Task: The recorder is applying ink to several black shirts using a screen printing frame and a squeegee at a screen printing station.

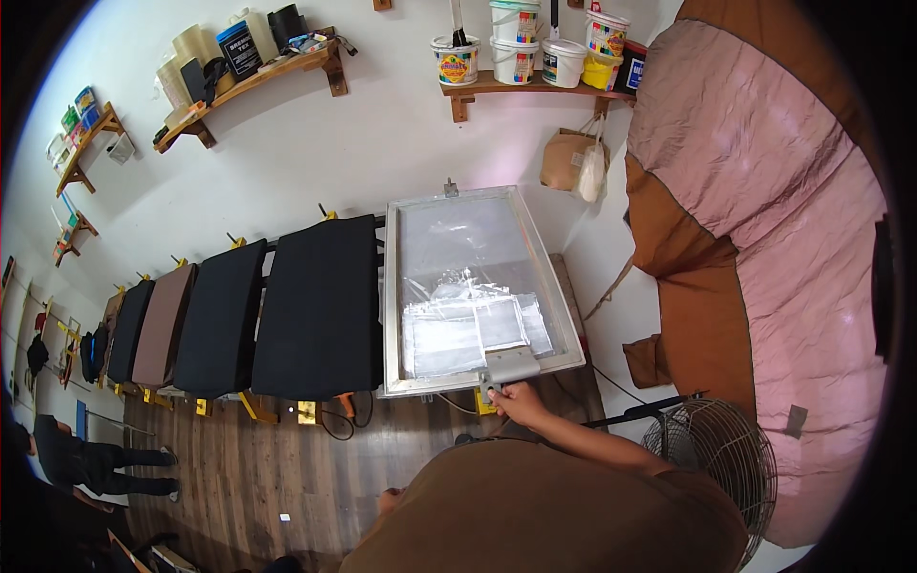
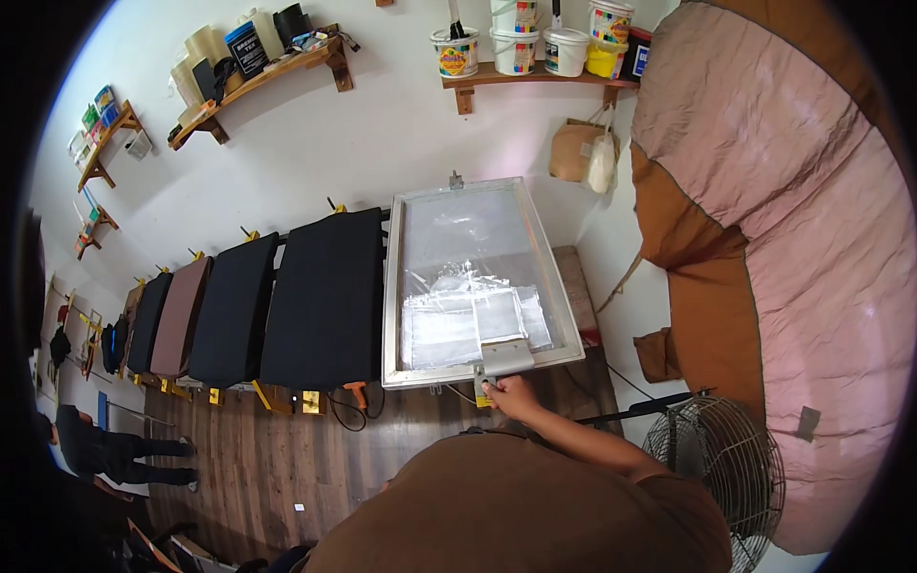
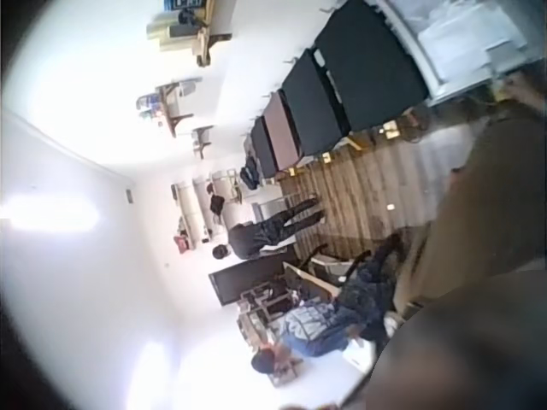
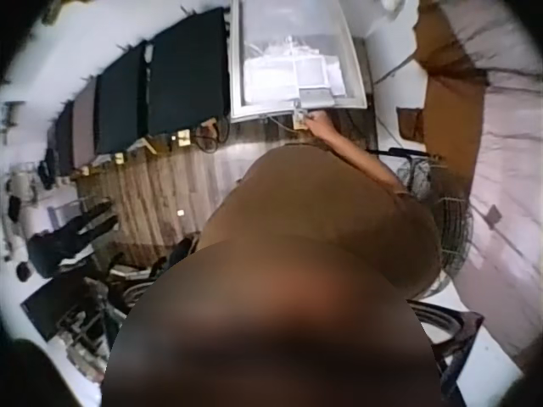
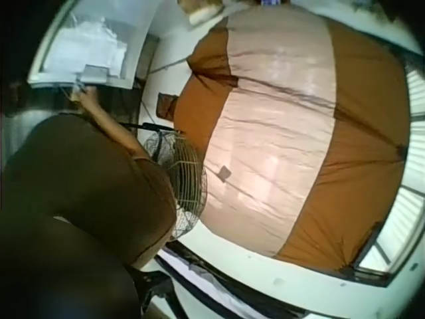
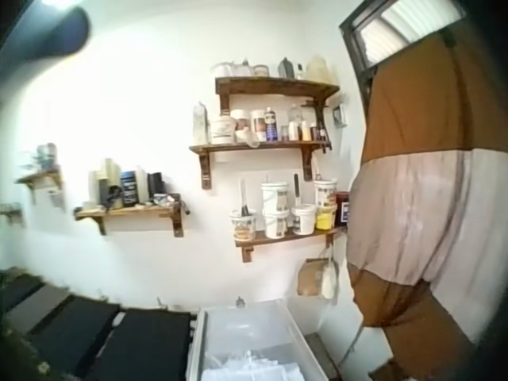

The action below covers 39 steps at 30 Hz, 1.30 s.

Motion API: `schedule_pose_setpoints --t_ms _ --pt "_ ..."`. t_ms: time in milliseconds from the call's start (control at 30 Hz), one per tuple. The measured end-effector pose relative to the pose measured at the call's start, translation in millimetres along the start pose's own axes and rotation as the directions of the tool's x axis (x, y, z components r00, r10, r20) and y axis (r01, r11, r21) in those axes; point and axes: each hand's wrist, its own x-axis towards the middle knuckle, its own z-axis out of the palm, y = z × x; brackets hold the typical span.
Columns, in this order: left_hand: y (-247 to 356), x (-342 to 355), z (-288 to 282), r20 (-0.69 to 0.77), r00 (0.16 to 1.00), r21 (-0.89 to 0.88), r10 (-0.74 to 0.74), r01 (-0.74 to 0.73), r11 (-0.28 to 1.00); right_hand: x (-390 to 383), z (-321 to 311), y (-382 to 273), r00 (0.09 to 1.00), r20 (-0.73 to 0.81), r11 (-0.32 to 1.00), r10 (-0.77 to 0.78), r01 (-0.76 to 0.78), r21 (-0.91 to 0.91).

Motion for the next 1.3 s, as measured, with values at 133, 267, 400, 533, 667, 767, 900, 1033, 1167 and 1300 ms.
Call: schedule_pose_setpoints --t_ms 133,267,400,533,667,767,900,1033,1167,1300 --pt "12.4 -1.3 -1.2 0.025 0.999 -0.037 0.033 -0.032 0.999 2.3 2.9 6.1 1.000 -0.002 1.000 0.003 -0.003 0.024" --pt "29.5 -10.1 0.4 0.015 1.000 -0.019 0.024 -0.024 1.000 3.0 3.6 8.7 0.999 -0.037 1.000 -0.031 0.031 0.003" --pt "27.4 -11.1 2.6 0.045 0.998 -0.036 0.043 -0.041 0.999 -2.3 -0.1 -1.8 0.999 -0.039 0.999 -0.024 0.023 -0.029" --pt "-1.9 4.0 11.7 -0.557 0.221 -0.321 0.800 -0.946 0.038 0.7 1.6 0.8 0.999 -0.021 0.999 -0.042 0.042 0.003" --pt "-2.7 -3.4 11.4 -0.168 0.801 -0.315 0.575 -0.596 0.738 4.2 -2.1 9.5 1.000 0.026 1.000 -0.009 0.009 0.000" --pt "2.6 -6.6 14.8 -0.164 0.801 -0.313 0.576 -0.596 0.740 6.7 -1.7 10.0 0.996 0.087 1.000 0.020 -0.021 0.011" --pt "-0.7 -15.9 5.9 -0.479 0.325 -0.346 0.815 -0.924 0.164 9.8 -7.1 7.3 0.979 0.183 0.996 0.085 -0.085 -0.006" --pt "89.1 -40.2 -25.5 0.019 1.000 0.016 0.000 0.000 1.000 5.5 -13.7 15.2 0.953 0.264 0.968 0.150 -0.196 0.155" --pt "104.6 -45.2 -43.4 0.007 0.995 -0.157 0.104 -0.102 0.982 -18.5 -37.6 -2.3 0.978 0.207 0.999 -0.030 0.037 -0.032" --pt "159.7 -55.8 -70.9 -0.251 0.912 -0.250 0.325 -0.386 0.888 -43.6 -76.7 -40.9 0.987 -0.024 0.865 -0.161 0.130 -0.485"
